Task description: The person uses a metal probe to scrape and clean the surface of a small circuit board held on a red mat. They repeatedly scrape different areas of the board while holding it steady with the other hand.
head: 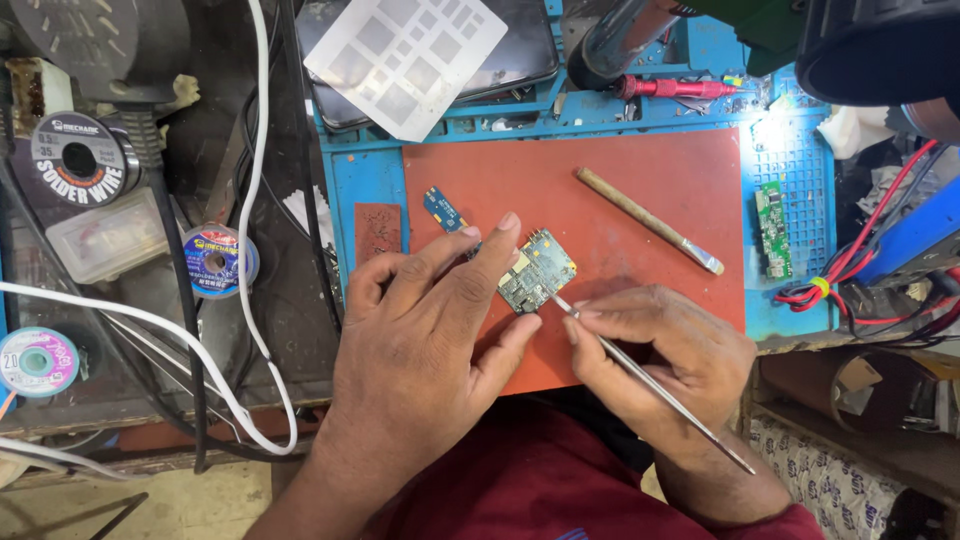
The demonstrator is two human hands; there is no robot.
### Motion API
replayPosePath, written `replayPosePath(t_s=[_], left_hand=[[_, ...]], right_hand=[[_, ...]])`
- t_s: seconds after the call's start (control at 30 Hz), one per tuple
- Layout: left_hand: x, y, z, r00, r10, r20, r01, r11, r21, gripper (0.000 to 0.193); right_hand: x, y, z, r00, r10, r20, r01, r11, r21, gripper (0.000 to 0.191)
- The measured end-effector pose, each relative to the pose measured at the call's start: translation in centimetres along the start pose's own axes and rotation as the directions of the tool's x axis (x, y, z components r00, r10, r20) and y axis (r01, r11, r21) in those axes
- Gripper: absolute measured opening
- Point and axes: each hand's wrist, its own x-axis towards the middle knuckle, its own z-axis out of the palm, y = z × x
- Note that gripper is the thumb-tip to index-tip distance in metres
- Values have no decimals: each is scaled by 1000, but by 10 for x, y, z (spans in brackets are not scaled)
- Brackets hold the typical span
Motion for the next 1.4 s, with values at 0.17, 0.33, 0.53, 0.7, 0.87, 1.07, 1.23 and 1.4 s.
replayPosePath(t_s=[0.17,0.33,0.53,0.7,0.87,1.07,1.23,1.4], left_hand=[[0,0,-1,1000,-1,0,1,1000,-12,65],[0,0,-1,1000,5,-14,-5,1000,-13,64],[0,0,-1,1000,6,0,-6,1000,-15,65],[0,-1,-1,1000,3,5,-3,1000,-9,64],[-1,-1,0,1000,-6,13,6,1000,-15,64],[-1,-1,0,1000,-1,10,1,1000,-10,63],[-1,-1,0,1000,6,9,-6,1000,3,61],[0,-1,-1,1000,8,10,-8,1000,6,62]], right_hand=[[-1,2,1,1000,-2,-6,2,1000,-6,18],[-1,2,-1,999,-41,29,41,999,14,18],[1,2,0,998,-50,30,50,999,4,16],[1,2,-1,996,-59,61,60,998,-11,15],[0,3,0,1000,-23,17,22,1000,15,17],[0,3,2,1000,-23,-4,23,1000,20,16],[0,1,0,999,-41,28,41,999,1,17],[1,2,1,992,-119,44,119,993,0,18]])
